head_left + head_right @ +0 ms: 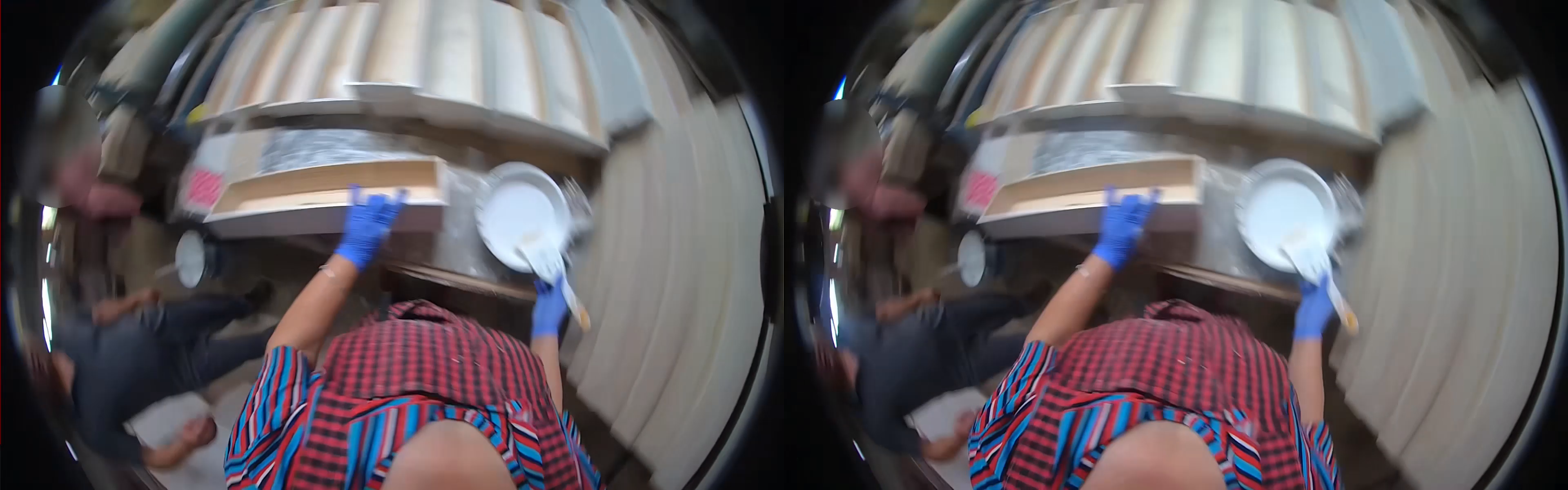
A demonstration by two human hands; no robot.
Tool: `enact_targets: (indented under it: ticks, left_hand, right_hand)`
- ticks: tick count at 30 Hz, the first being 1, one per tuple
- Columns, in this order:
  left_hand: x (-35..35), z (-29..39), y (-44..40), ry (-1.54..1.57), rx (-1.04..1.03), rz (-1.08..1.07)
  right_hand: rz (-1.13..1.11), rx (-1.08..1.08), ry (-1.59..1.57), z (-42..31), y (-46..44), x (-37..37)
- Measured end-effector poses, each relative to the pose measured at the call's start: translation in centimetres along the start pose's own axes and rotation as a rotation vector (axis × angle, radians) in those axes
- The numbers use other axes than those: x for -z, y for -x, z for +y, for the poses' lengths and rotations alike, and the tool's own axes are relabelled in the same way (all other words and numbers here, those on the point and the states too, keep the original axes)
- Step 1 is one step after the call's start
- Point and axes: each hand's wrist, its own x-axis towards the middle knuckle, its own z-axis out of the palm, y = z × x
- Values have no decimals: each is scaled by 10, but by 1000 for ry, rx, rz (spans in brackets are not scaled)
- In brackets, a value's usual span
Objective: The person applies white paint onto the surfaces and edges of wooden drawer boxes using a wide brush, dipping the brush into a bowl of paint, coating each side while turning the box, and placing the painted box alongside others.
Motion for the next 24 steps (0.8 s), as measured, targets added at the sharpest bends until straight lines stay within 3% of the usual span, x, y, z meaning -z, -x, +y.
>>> enact_targets:
  ticks: [1,3,6,8,9,11,14,15,20,21,24]
  left_hand:
    - [-4,-6,4,-64,-36,69]
    - [-6,-5,8,84,14,-1]
    - [-5,-4,8,4,32,-35]
    - [-12,-5,9,-94,2,-35]
    - [-11,-12,9,-104,20,-24]
    - [-15,-10,5,-35,26,-17]
    - [-28,-10,-9,-45,98,94]
    - [-35,-9,-10,-58,112,93]
    - [-52,-3,2,-66,91,160]
    - [-54,-1,6,-79,85,189]
    - [-66,6,18,-65,104,235]
  right_hand:
    - [-108,-101,-30,-14,14,-10]
    - [-102,-196,3,-13,14,-1]
    - [-287,-257,-53,-1,-24,33]
    - [-57,-247,-9,-9,-14,0]
    - [-222,-264,52,5,-41,30]
    - [-128,-166,-29,-15,1,-33]
    - [-209,-73,286,-3,-22,-21]
    - [-136,-397,-38,-20,-9,-45]
    - [-267,-390,118,-23,-23,-21]
    - [-194,-375,189,-27,-17,-27]
    - [-523,-422,511,-50,0,-42]
